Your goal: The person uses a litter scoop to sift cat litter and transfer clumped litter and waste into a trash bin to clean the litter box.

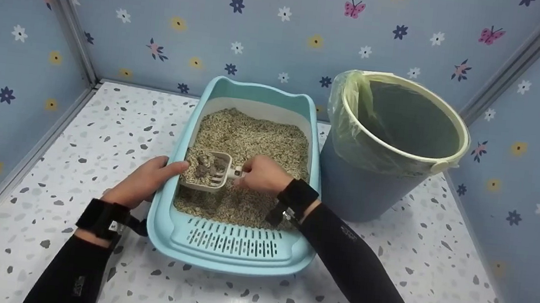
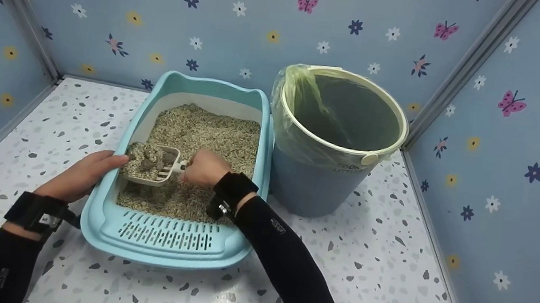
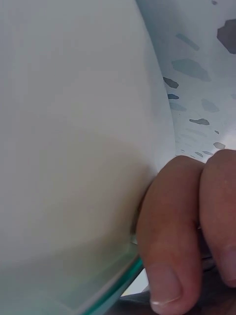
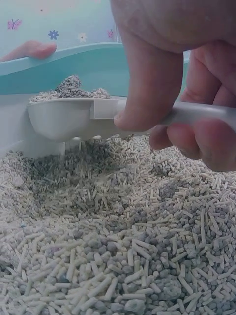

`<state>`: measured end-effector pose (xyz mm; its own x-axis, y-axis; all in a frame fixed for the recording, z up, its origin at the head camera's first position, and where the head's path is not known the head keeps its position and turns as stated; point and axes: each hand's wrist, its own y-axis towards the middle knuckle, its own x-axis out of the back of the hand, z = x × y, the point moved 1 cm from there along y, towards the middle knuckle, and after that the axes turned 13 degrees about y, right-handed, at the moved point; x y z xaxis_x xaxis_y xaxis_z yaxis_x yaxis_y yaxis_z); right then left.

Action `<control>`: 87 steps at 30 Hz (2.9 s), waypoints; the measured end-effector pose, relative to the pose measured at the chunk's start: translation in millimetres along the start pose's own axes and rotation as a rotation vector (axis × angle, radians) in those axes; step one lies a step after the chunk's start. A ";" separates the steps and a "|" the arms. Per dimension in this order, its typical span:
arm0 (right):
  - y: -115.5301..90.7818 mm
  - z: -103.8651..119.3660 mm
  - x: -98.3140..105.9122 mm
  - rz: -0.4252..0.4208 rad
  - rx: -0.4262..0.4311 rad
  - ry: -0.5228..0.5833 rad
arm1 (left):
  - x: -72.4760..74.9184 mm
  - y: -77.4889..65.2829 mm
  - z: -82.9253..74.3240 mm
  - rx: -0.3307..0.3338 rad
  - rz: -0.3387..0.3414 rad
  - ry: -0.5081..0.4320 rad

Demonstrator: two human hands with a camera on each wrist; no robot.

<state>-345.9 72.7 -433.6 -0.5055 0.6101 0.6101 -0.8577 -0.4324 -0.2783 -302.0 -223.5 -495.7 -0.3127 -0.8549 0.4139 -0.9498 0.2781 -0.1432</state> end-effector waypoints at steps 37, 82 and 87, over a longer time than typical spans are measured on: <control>-5.8 10.9 18.5 -0.264 -0.080 0.092 | -1.8 -0.7 0.7 0.003 -0.039 0.017; -114.3 -30.7 80.2 -0.308 0.211 0.023 | -0.5 0.9 1.7 0.018 -0.047 0.019; -117.0 -33.3 84.4 -0.292 0.233 0.040 | 0.6 -0.3 2.6 0.013 -0.037 0.013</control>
<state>-291.3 196.9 -374.3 -0.2502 0.7536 0.6078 -0.9242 -0.3730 0.0821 -301.9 -225.2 -497.8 -0.2778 -0.8589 0.4303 -0.9605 0.2408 -0.1394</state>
